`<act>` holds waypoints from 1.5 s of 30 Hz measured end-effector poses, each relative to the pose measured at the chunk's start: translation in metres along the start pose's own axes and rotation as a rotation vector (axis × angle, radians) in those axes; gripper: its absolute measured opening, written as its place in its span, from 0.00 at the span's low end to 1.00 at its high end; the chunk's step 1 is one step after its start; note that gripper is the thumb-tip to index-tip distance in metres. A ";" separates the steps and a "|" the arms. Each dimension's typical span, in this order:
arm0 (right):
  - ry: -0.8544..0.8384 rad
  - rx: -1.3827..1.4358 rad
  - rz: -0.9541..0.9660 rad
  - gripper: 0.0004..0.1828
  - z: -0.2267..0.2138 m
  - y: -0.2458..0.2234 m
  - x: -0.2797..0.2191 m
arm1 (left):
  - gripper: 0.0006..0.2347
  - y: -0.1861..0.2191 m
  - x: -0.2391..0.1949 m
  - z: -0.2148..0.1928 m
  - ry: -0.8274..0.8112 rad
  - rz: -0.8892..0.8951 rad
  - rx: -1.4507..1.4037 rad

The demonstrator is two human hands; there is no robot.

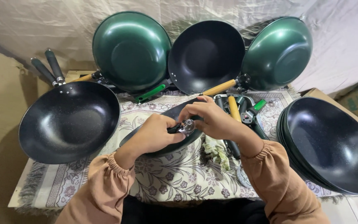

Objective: Cleaning woks with a cloth and assembling handle brackets and screws onto them.

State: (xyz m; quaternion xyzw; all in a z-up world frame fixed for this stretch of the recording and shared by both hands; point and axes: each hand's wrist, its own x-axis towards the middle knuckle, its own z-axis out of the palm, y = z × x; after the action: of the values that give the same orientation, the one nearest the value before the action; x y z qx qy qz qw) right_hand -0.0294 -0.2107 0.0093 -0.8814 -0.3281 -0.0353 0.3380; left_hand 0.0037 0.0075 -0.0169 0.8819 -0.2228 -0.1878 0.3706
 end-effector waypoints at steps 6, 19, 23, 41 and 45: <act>0.095 -0.067 0.019 0.11 0.008 0.017 -0.011 | 0.11 -0.007 0.009 0.011 0.067 -0.005 -0.021; 0.360 -0.186 0.366 0.25 0.008 0.070 -0.105 | 0.10 -0.008 0.009 0.005 0.152 -0.003 -0.142; -0.279 -0.288 0.678 0.12 0.003 0.073 -0.143 | 0.09 -0.006 0.008 0.004 0.161 -0.033 -0.146; -0.444 -0.503 0.755 0.14 0.093 0.192 -0.244 | 0.08 0.005 0.002 0.001 0.143 -0.028 -0.165; -0.366 -0.404 0.674 0.12 0.078 0.159 -0.233 | 0.10 0.004 0.001 0.000 0.148 -0.011 -0.191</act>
State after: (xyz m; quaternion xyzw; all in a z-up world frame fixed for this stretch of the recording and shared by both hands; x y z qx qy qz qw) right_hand -0.1284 -0.3804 -0.2082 -0.9794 -0.0629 0.1704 0.0876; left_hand 0.0033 0.0046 -0.0135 0.8553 -0.1708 -0.1444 0.4673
